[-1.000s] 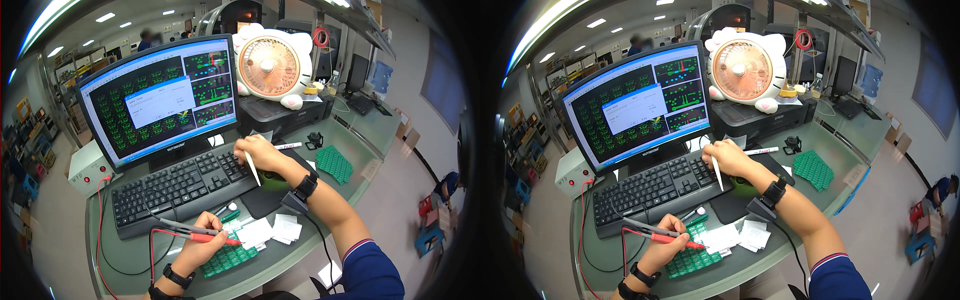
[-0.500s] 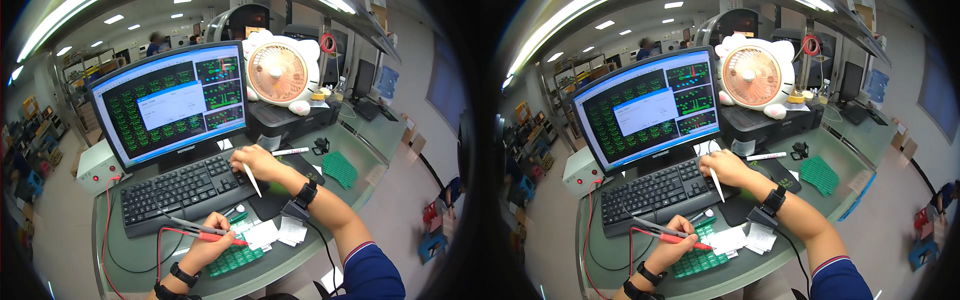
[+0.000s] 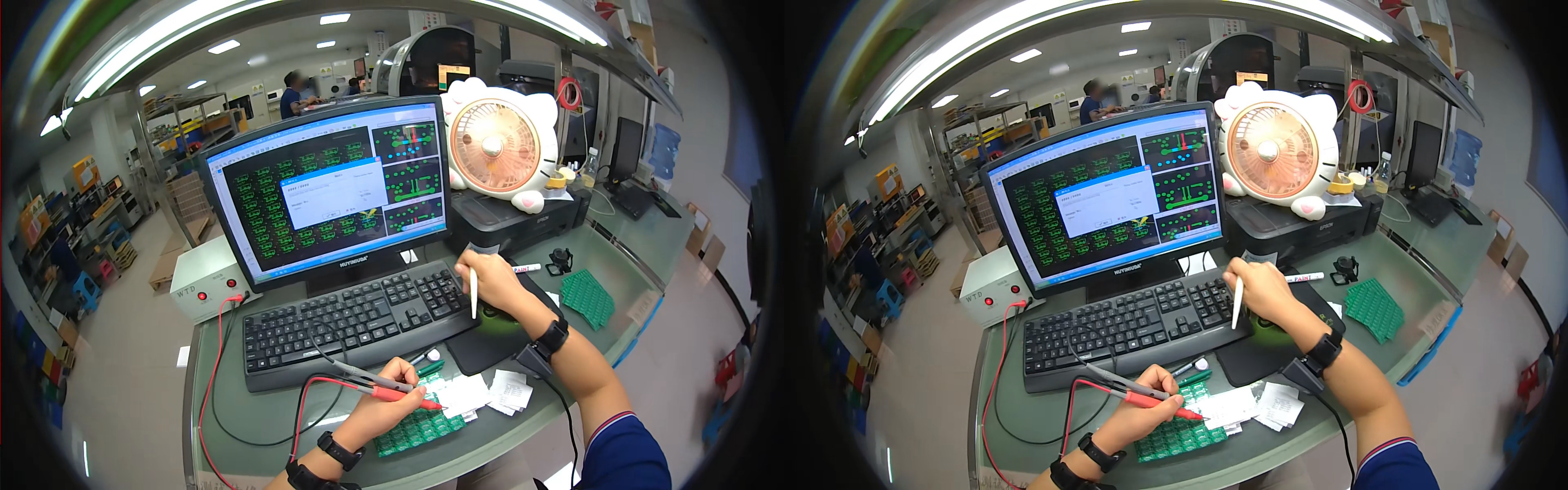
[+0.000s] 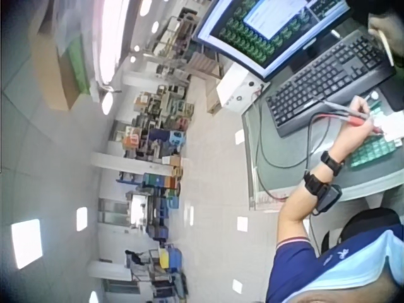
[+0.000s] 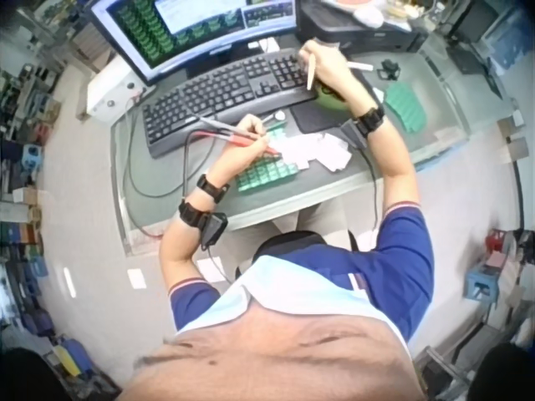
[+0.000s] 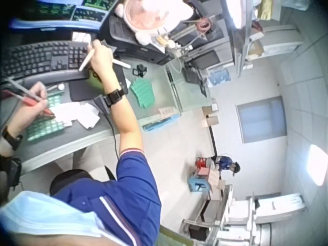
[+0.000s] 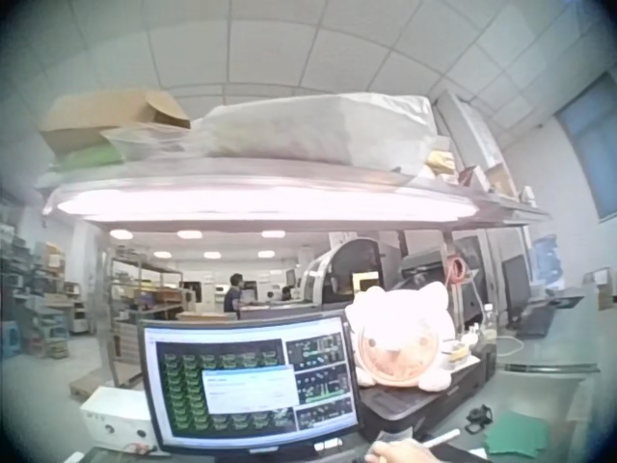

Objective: Testing and inspecting green PCB boards using probes while monitoring software data on a computer screen.

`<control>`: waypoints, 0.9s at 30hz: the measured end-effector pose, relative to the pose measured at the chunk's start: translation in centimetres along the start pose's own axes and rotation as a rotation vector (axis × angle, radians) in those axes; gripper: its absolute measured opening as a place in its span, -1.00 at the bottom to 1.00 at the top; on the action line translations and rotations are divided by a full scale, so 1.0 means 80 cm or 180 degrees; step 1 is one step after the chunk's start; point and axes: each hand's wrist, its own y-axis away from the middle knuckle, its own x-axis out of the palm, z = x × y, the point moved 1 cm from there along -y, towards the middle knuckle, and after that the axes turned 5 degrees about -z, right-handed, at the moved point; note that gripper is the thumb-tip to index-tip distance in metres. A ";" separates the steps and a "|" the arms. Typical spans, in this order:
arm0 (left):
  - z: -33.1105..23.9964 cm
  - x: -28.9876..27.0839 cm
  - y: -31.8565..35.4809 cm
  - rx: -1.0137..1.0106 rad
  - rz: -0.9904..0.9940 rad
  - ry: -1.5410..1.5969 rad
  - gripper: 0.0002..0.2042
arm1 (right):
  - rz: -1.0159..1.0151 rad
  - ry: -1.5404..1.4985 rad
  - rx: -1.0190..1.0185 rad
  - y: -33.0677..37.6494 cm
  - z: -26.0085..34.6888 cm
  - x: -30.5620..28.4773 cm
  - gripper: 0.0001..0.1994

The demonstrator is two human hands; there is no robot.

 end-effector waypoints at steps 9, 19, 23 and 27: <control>-0.034 -0.014 0.007 0.0065 -0.0099 0.0590 -0.84 | 0.0245 -0.0502 -0.0410 0.037 0.007 -0.009 -0.86; -0.047 -0.091 0.040 0.0523 -0.1476 -0.1257 -0.62 | 0.1205 -0.0897 -0.1844 0.086 0.111 -0.015 -0.45; -0.044 -0.090 0.043 0.0451 -0.1713 -0.2273 -0.66 | 0.2010 -0.0705 -0.2498 0.132 0.159 -0.009 -0.29; -0.046 -0.090 0.045 0.0256 -0.1720 -0.2274 -0.68 | 0.2240 -0.0186 -0.2646 0.149 0.166 -0.001 -0.32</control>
